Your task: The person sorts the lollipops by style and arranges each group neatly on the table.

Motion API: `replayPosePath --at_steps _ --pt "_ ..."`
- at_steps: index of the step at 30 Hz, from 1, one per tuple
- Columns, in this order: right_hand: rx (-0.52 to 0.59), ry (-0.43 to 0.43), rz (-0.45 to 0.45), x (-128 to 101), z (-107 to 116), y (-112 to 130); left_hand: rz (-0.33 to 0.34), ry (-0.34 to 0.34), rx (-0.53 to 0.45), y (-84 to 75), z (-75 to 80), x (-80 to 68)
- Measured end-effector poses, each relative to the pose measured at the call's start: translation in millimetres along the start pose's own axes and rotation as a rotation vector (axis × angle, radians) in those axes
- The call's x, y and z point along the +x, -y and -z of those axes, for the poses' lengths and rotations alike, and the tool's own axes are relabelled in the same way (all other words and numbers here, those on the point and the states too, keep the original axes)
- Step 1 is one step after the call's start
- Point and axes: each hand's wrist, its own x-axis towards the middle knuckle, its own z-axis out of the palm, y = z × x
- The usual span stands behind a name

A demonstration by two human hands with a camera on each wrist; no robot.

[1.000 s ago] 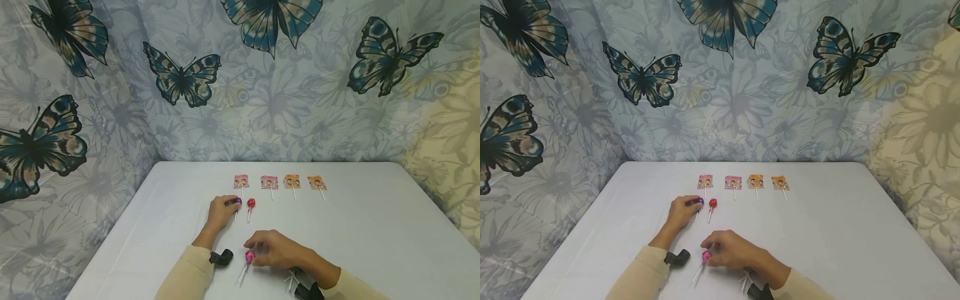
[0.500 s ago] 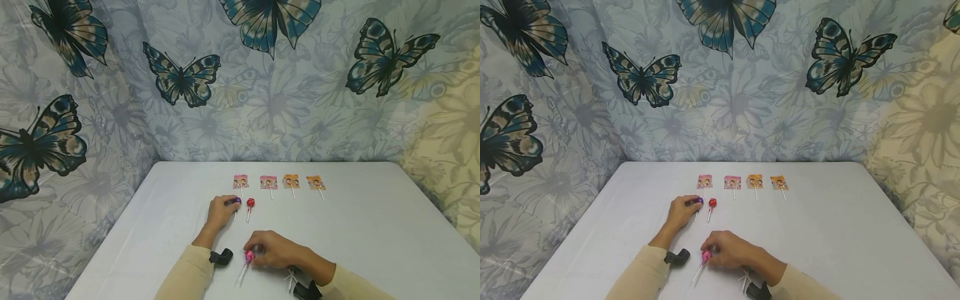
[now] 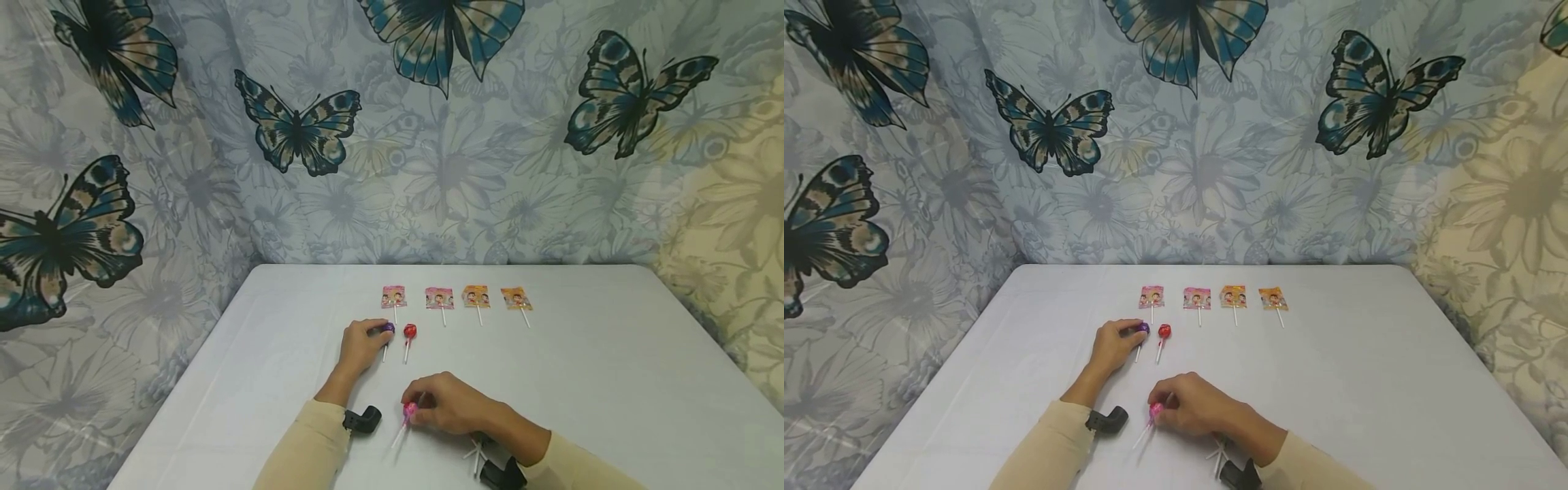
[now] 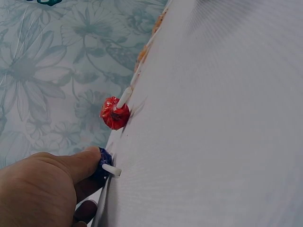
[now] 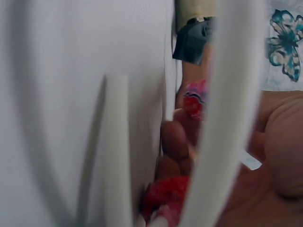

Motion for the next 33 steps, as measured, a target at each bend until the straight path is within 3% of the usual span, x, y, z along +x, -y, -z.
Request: replayPosePath --at_steps 13,26,33 --pt "0.075 -0.075 0.000 -1 6 -2 0.012 0.001 0.003 0.6 -0.7 0.4" --pt "0.159 -0.204 -0.078 -4 17 -1 0.026 0.000 0.006 -0.3 -0.6 -0.3" --pt "0.184 -0.277 -0.034 -7 28 -5 0.019 0.000 0.002 -0.1 -1.8 0.2"
